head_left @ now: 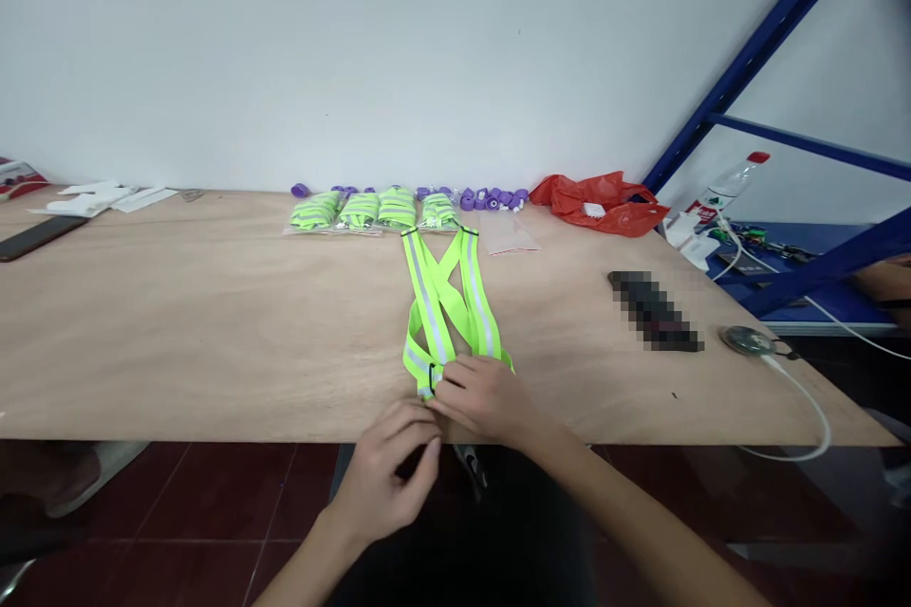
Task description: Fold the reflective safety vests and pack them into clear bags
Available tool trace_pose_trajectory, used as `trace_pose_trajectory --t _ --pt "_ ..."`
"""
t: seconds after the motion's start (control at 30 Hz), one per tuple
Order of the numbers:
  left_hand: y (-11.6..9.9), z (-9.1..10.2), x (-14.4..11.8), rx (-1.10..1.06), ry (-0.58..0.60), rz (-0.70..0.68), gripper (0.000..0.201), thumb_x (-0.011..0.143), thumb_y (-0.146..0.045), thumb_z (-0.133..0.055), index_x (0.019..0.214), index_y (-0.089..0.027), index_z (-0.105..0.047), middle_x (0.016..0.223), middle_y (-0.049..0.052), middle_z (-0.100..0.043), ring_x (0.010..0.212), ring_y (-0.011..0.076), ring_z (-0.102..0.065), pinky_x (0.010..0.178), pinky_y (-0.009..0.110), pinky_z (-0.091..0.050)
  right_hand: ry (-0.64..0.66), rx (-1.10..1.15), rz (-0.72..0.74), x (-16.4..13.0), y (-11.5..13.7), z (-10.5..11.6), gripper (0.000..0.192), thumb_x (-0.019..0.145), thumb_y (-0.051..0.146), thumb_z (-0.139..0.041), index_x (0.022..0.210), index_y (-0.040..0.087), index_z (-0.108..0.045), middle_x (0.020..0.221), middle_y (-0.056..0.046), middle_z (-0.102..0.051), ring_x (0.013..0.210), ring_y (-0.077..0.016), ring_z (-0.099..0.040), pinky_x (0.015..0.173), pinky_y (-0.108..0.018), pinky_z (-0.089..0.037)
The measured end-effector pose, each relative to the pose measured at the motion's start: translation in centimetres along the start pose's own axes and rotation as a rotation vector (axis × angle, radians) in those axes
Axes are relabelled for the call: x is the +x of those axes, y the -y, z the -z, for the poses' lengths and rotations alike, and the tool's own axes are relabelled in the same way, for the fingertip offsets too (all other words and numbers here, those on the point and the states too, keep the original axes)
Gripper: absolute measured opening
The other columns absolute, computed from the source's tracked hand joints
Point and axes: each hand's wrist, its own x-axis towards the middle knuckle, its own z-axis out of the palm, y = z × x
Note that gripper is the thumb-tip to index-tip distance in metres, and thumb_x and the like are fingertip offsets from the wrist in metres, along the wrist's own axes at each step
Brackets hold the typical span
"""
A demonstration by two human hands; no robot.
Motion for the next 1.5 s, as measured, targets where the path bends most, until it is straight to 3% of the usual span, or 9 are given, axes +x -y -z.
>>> trace_pose_trajectory --t 0.1,0.23,0.37,0.57,0.73,0.97,1.17,1.37,1.5 --pt "0.7 0.3 0.2 0.074 -0.066 0.065 0.028 0.093 -0.01 -0.051 0.118 -0.019 -0.062 0.111 0.011 -0.066 0.104 0.0232 -0.063 0.086 0.036 -0.057 -0.021 -0.002 0.031 -0.9 0.2 -0.4 0.031 0.099 0.016 -0.045 0.069 0.02 -0.052 0.068 0.001 -0.052 0.064 -0.0151 -0.044 0.061 -0.03 -0.031" --pt "0.9 0.1 0.6 0.224 0.093 0.077 0.041 0.097 -0.014 -0.049 0.137 -0.019 -0.052 0.131 0.012 -0.061 0.119 0.0257 -0.056 0.098 0.041 -0.054 0.057 0.034 0.005 -0.9 0.7 -0.1 0.028 0.098 0.019 -0.046 0.071 0.019 -0.054 0.073 -0.002 -0.056 0.067 -0.0163 -0.048 0.064 -0.03 -0.036" --pt "1.1 0.2 1.2 0.352 0.156 0.065 0.028 0.098 -0.023 -0.052 0.124 -0.018 -0.061 0.125 0.011 -0.064 0.11 0.0264 -0.059 0.091 0.043 -0.057 0.085 0.184 -0.126 -1.7 0.4 1.5 0.021 0.096 0.019 -0.049 0.077 0.018 -0.058 0.078 -0.004 -0.061 0.073 -0.0169 -0.055 0.068 -0.03 -0.045" --pt "1.8 0.2 1.6 0.463 0.136 0.025 0.017 0.098 -0.024 -0.054 0.111 -0.019 -0.064 0.116 0.011 -0.067 0.098 0.0266 -0.063 0.074 0.041 -0.058 -0.202 0.258 -0.44 -6.7 -0.3 3.3 0.017 0.096 0.018 -0.055 0.109 0.021 -0.065 0.11 -0.009 -0.071 0.104 -0.0206 -0.067 0.09 -0.035 -0.057" --pt "1.9 -0.2 1.3 0.499 0.082 0.021 0.012 0.097 -0.024 -0.056 0.105 -0.02 -0.064 0.126 0.011 -0.064 0.109 0.0294 -0.061 0.083 0.046 -0.057 -0.135 0.201 -0.462 -8.7 -0.1 3.0 0.029 0.098 0.016 -0.053 0.125 0.02 -0.063 0.128 -0.011 -0.068 0.12 -0.0215 -0.064 0.101 -0.036 -0.057" --pt "1.7 -0.2 1.6 0.428 0.194 0.082 0.006 0.098 -0.023 -0.052 0.096 -0.02 -0.056 0.149 0.012 -0.049 0.141 0.035 -0.04 0.107 0.057 -0.045 -0.042 0.221 -0.43 -8.8 -0.6 3.3 0.032 0.098 0.02 -0.053 0.128 0.022 -0.064 0.131 -0.009 -0.067 0.125 -0.0242 -0.062 0.1 -0.04 -0.058" --pt "1.5 -0.1 2.3 0.265 0.275 0.221 0.008 0.1 -0.026 -0.045 0.092 -0.022 -0.046 0.166 0.016 -0.013 0.138 0.0325 -0.046 0.092 0.044 -0.057 -0.018 0.255 -0.449 -9.0 -0.5 3.6 0.039 0.093 0.017 -0.06 0.13 0.025 -0.063 0.133 -0.009 -0.066 0.122 -0.0239 -0.063 0.101 -0.04 -0.056" --pt "2.0 0.0 2.5 0.325 0.36 0.177 0.014 0.1 -0.029 -0.046 0.111 -0.021 -0.046 0.152 0.018 -0.044 0.145 0.0304 -0.037 0.117 0.059 -0.033 -0.034 0.208 -0.428 -9.1 -0.3 3.5 0.032 0.096 0.017 -0.054 0.126 0.021 -0.065 0.129 -0.01 -0.068 0.12 -0.0234 -0.065 0.1 -0.039 -0.058" --pt "1.7 -0.4 2.9 0.359 0.351 0.119 0.018 0.099 -0.026 -0.045 0.116 -0.02 -0.046 0.148 0.018 -0.049 0.145 0.0303 -0.037 0.117 0.062 -0.031 -0.061 0.153 -0.425 -10.0 0.0 3.5 0.034 0.098 0.016 -0.051 0.13 0.021 -0.062 0.129 -0.01 -0.068 0.118 -0.0236 -0.066 0.094 -0.037 -0.061"
